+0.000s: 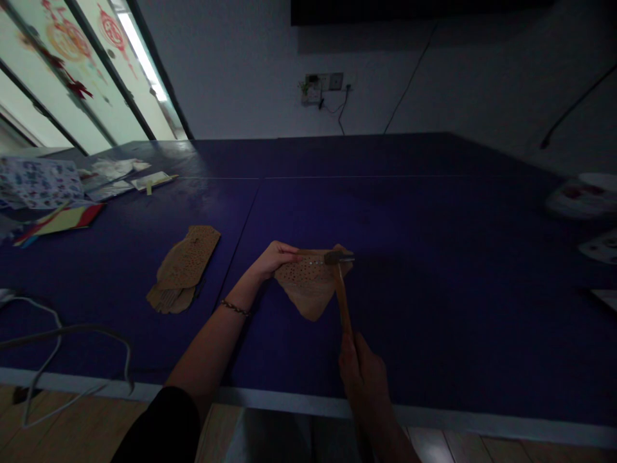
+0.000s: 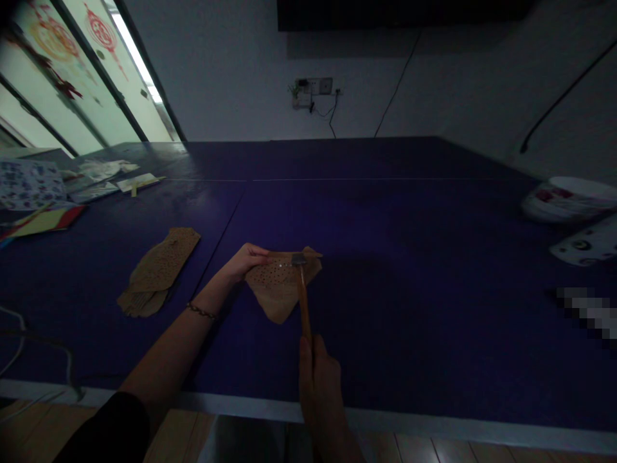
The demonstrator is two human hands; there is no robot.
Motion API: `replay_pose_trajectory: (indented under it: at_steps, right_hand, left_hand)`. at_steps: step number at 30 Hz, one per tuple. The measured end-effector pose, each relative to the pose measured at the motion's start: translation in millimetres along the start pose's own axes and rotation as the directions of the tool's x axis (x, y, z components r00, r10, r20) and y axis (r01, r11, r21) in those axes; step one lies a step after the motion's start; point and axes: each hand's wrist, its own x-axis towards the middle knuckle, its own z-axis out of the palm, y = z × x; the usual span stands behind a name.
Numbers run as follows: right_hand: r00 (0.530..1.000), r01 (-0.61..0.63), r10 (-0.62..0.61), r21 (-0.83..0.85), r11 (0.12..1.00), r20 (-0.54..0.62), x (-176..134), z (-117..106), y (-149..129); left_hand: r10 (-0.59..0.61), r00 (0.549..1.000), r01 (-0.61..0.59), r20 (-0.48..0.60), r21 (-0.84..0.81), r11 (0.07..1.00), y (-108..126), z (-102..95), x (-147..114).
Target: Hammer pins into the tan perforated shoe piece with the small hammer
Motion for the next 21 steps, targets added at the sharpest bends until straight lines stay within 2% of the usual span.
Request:
replay_pose_trajectory:
  at_steps: [6,10,16,21]
  right_hand:
    - [0.999,-0.005,0.002,-0.077,0.997,-0.038,0.4,-14.5,-1.7]
    - [0.991,-0.088,0.065,-0.197,0.976,-0.121,4.1,-33.2,-3.0]
    - [0.964,-0.233,0.178,-0.307,0.923,-0.199,14.3,-55.2,17.7]
    - [0.955,-0.27,0.211,-0.324,0.907,-0.207,16.5,-64.2,31.8]
  left_hand:
    - [0.032,0.999,-0.031,-0.012,0.04,0.999,-1.6,0.0,2.2]
    - [0.035,0.999,-0.034,-0.019,0.073,0.997,-6.3,-4.3,5.0]
    - [0.028,0.999,-0.025,-0.02,0.137,0.99,-14.6,-12.2,9.6]
    - [0.011,1.0,-0.009,-0.015,0.158,0.987,-17.8,-14.9,11.5]
